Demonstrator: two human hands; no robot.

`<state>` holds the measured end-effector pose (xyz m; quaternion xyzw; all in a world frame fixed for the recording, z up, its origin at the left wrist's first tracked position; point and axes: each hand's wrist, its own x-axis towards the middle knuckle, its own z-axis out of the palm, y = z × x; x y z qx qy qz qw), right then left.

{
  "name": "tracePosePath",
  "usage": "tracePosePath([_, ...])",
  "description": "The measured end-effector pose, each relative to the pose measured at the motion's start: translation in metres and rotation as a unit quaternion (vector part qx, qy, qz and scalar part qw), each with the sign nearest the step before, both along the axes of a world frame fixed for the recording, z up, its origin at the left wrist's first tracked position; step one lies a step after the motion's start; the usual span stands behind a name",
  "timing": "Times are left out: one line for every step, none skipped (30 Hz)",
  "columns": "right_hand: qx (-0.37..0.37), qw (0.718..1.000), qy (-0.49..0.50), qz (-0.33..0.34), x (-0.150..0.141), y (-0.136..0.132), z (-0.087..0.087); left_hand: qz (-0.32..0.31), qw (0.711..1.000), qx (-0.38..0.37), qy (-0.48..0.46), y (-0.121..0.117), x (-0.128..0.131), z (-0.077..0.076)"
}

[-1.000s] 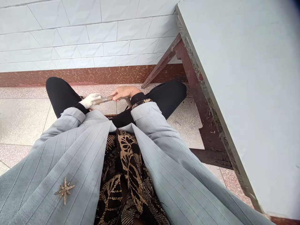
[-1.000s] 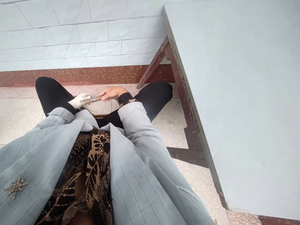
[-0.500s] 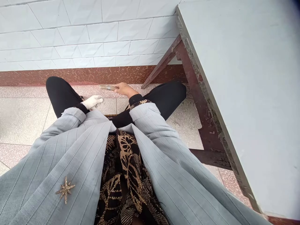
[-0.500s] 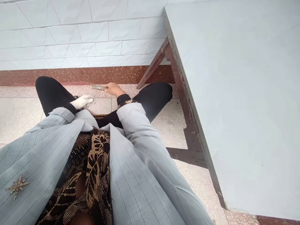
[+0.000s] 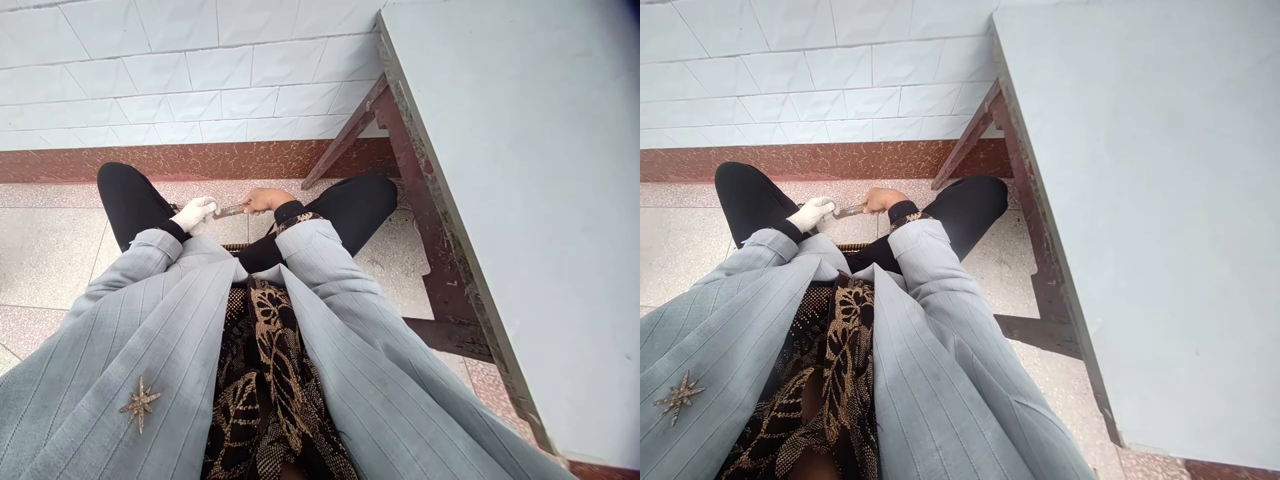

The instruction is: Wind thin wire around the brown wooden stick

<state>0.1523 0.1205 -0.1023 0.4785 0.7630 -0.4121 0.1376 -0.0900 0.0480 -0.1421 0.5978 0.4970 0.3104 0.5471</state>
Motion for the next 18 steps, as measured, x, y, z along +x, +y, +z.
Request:
tracePosePath([-0.016,1.000,0.006,0.008,0.001,0.000,0.000,0.009,1.000,0.003,-0.003,0.001,-0.001,-0.001])
tracePosePath([-0.032,0.999,0.012,0.018,0.001,0.000,0.000,0.013,1.000,0.005,-0.005,0.002,-0.002,-0.003])
tracePosePath([-0.048,0.998,0.018,0.030,0.002,0.001,0.001,0.014,1.000,0.007,-0.004,0.004,-0.004,-0.004])
tracePosePath([-0.063,0.997,0.022,0.039,0.002,0.001,0.001,0.013,1.000,0.009,-0.003,0.005,-0.005,-0.006])
tracePosePath([-0.076,0.996,0.027,0.045,0.003,0.001,0.002,0.013,1.000,0.013,-0.002,0.006,-0.006,-0.008])
tracePosePath([-0.090,0.994,0.034,0.049,0.003,0.000,0.003,0.015,1.000,0.017,0.000,0.006,-0.007,-0.010])
tracePosePath([-0.102,0.993,0.042,0.050,0.003,0.000,0.005,0.017,1.000,0.019,0.001,0.007,-0.008,-0.012])
tracePosePath([-0.112,0.991,0.050,0.047,0.003,-0.001,0.006,0.022,1.000,0.021,0.002,0.007,-0.009,-0.012])
tracePosePath([-0.123,0.990,0.059,0.043,0.003,-0.002,0.008,0.026,0.999,0.023,0.002,0.007,-0.009,-0.013])
tracePosePath([-0.134,0.988,0.066,0.040,0.004,-0.003,0.009,0.026,0.999,0.025,0.000,0.007,-0.009,-0.012])
tracePosePath([-0.143,0.986,0.071,0.040,0.004,-0.003,0.010,0.023,0.999,0.027,-0.002,0.007,-0.009,-0.011])
tracePosePath([-0.150,0.985,0.074,0.041,0.004,-0.004,0.010,0.019,0.999,0.028,-0.003,0.006,-0.008,-0.009])
tracePosePath([-0.155,0.984,0.078,0.043,0.004,-0.004,0.010,0.016,0.999,0.028,-0.004,0.005,-0.008,-0.007])
tracePosePath([-0.159,0.983,0.084,0.048,0.004,-0.003,0.009,0.017,0.999,0.029,-0.004,0.004,-0.007,-0.006])
tracePosePath([-0.161,0.981,0.092,0.054,0.004,-0.003,0.008,0.018,0.999,0.028,-0.003,0.004,-0.006,-0.004])
tracePosePath([-0.160,0.980,0.102,0.063,0.005,-0.001,0.007,0.019,0.999,0.026,-0.003,0.003,-0.006,-0.003])
tracePosePath([-0.159,0.977,0.116,0.075,0.006,0.000,0.006,0.017,1.000,0.023,-0.004,0.003,-0.005,-0.002])
tracePosePath([-0.159,0.974,0.133,0.089,0.007,0.002,0.006,0.013,1.000,0.016,-0.007,0.003,-0.005,-0.001])
